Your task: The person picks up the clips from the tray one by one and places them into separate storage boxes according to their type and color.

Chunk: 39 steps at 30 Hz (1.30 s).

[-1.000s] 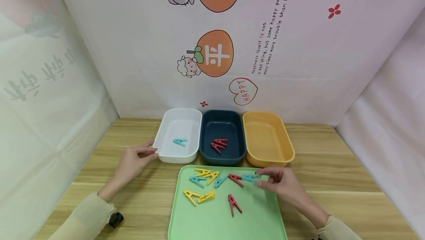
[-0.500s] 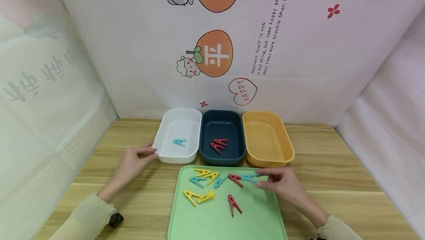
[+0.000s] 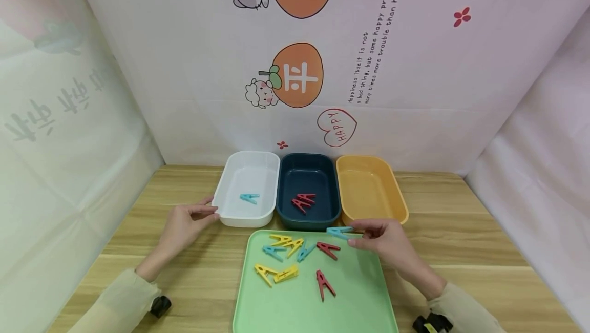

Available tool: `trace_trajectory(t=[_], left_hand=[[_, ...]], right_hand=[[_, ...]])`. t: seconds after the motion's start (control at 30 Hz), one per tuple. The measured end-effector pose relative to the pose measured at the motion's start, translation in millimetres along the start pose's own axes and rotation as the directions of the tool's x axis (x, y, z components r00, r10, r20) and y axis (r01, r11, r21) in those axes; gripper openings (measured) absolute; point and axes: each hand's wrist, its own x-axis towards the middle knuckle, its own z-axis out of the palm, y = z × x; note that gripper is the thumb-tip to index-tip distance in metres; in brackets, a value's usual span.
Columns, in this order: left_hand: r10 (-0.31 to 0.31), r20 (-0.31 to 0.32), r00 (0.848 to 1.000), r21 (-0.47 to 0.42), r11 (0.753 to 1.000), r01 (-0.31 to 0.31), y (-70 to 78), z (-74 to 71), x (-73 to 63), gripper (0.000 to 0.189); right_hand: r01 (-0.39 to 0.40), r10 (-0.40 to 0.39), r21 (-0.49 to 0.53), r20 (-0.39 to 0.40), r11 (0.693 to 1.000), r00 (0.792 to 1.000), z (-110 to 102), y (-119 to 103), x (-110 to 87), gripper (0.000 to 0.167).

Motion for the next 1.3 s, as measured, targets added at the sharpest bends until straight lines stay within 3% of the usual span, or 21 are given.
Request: trace_trajectory(t=[0.57,0.83,1.1,1.3], left_hand=[[-0.001,0.004,1.0,-0.004,1.0,0.001,-1.1,-1.3,3.8,0.019],[-0.012,0.006,1.0,-0.008,1.0,0.012,-5.1,0.3,-1.4,0.018],[-0.01,0.006,1.0,-0.013,1.0,0.01,-3.5,-0.1,-0.7,0.02],[0.0,-0.001,1.0,-0.007,1.0,0.0,-3.0,-0.6,1.7,0.019]], right_hand=[[0.073,-0.073,-0.006,0.009,0.997,0.997,16.3,-30.3,43.0,0.038],[0.06,-0.059,-0.025,0.034,0.998,0.998,38.2,-47.6,72.1,0.042],[0.124,-0.119,-0.077,0.068,0.989,0.991,62.2,-66.9,103.5,0.038],[0.134,-0.131,-0.025,0.095,0.991,0.987,83.8,-79.9,125.2,0.033]])
